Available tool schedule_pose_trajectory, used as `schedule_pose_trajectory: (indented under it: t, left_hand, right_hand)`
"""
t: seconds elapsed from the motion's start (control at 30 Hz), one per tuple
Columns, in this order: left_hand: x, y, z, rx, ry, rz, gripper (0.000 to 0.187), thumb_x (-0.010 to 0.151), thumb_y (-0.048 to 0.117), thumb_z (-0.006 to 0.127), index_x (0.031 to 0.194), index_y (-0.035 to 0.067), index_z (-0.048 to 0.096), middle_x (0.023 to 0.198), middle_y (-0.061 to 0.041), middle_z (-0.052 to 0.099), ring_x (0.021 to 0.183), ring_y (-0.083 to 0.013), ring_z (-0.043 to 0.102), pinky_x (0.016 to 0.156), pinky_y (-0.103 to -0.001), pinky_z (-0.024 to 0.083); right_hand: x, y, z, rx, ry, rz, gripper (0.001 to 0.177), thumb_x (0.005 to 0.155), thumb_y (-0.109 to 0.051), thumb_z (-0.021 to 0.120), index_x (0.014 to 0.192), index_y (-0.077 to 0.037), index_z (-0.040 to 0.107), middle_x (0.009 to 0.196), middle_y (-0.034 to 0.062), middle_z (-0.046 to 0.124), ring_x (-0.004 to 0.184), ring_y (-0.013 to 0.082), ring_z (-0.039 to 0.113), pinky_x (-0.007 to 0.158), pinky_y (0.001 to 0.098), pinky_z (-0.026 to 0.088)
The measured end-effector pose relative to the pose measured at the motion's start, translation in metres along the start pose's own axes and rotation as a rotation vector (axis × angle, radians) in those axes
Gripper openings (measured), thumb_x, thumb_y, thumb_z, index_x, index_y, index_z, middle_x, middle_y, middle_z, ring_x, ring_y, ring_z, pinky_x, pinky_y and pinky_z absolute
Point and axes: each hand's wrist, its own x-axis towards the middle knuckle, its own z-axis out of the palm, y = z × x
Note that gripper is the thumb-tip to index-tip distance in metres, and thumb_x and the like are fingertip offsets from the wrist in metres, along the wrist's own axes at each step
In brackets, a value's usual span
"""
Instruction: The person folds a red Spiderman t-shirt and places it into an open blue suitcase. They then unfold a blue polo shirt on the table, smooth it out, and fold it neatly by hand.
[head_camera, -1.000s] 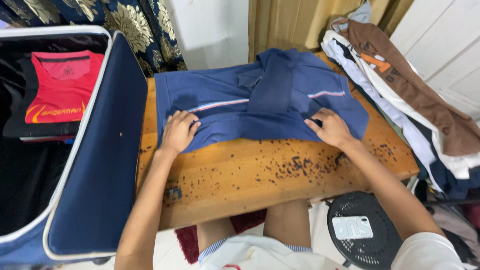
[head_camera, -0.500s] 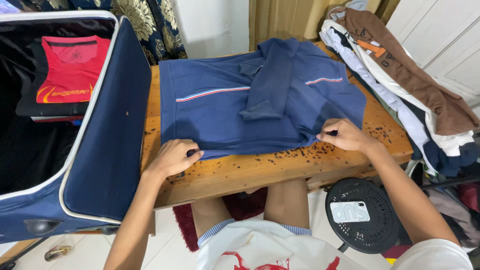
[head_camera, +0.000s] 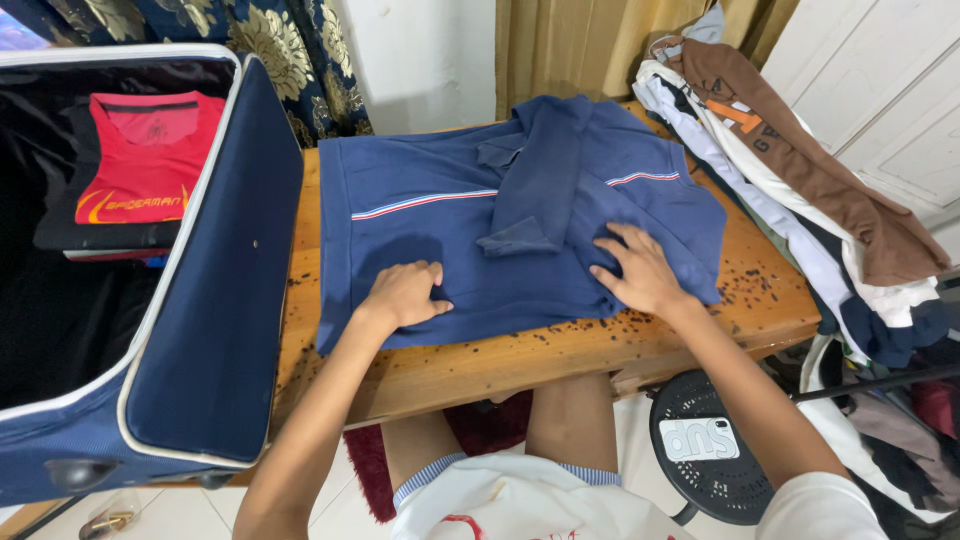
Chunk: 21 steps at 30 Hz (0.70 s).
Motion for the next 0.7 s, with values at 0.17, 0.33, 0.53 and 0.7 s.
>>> schedule_pose_trajectory:
  t: [0.17, 0.33, 0.53, 0.7]
  left_hand:
    - [-0.014, 0.005, -0.005, 0.049, -0.117, -0.014, 0.053, 0.080, 0.049, 0.080, 0.112, 0.010, 0.064, 0.106, -0.015, 0.074, 0.103, -0.0381, 0.070, 0.091, -0.049, 0.054]
    - [-0.014, 0.028, -0.015, 0.069, -0.314, 0.004, 0.054, 0.078, 0.053, 0.081, 0.107, 0.009, 0.070, 0.105, -0.012, 0.075, 0.103, -0.0335, 0.071, 0.091, -0.046, 0.056]
    - [0.027, 0.060, -0.021, -0.053, -0.007, 0.190, 0.057, 0.078, 0.048, 0.081, 0.114, 0.005, 0.069, 0.113, -0.015, 0.068, 0.105, -0.0361, 0.068, 0.087, -0.049, 0.054]
    - [0.087, 0.061, 0.003, -0.142, 0.086, 0.407, 0.071, 0.068, 0.039, 0.085, 0.127, 0.007, 0.065, 0.115, -0.018, 0.060, 0.106, -0.0364, 0.063, 0.084, -0.047, 0.052]
  right_hand:
    - [-0.022, 0.004, -0.007, 0.027, -0.064, -0.007, 0.050, 0.090, -0.041, 0.066, 0.133, -0.015, 0.065, 0.154, 0.0139, 0.048, 0.143, 0.0370, 0.041, 0.116, 0.0505, 0.032]
    - [-0.023, -0.007, -0.039, -0.010, -0.307, 0.126, 0.050, 0.082, -0.046, 0.072, 0.125, -0.020, 0.069, 0.149, 0.0080, 0.051, 0.138, 0.0323, 0.044, 0.112, 0.0487, 0.036]
    - [0.005, 0.013, -0.043, 0.087, -0.229, 0.187, 0.031, 0.089, -0.039, 0.070, 0.103, -0.012, 0.079, 0.118, 0.0100, 0.073, 0.110, 0.0329, 0.067, 0.092, 0.0440, 0.054]
    - [0.048, 0.044, -0.018, 0.234, -0.077, 0.235, 0.021, 0.085, -0.013, 0.069, 0.103, -0.009, 0.078, 0.102, 0.0092, 0.076, 0.092, 0.0274, 0.074, 0.082, 0.0399, 0.058]
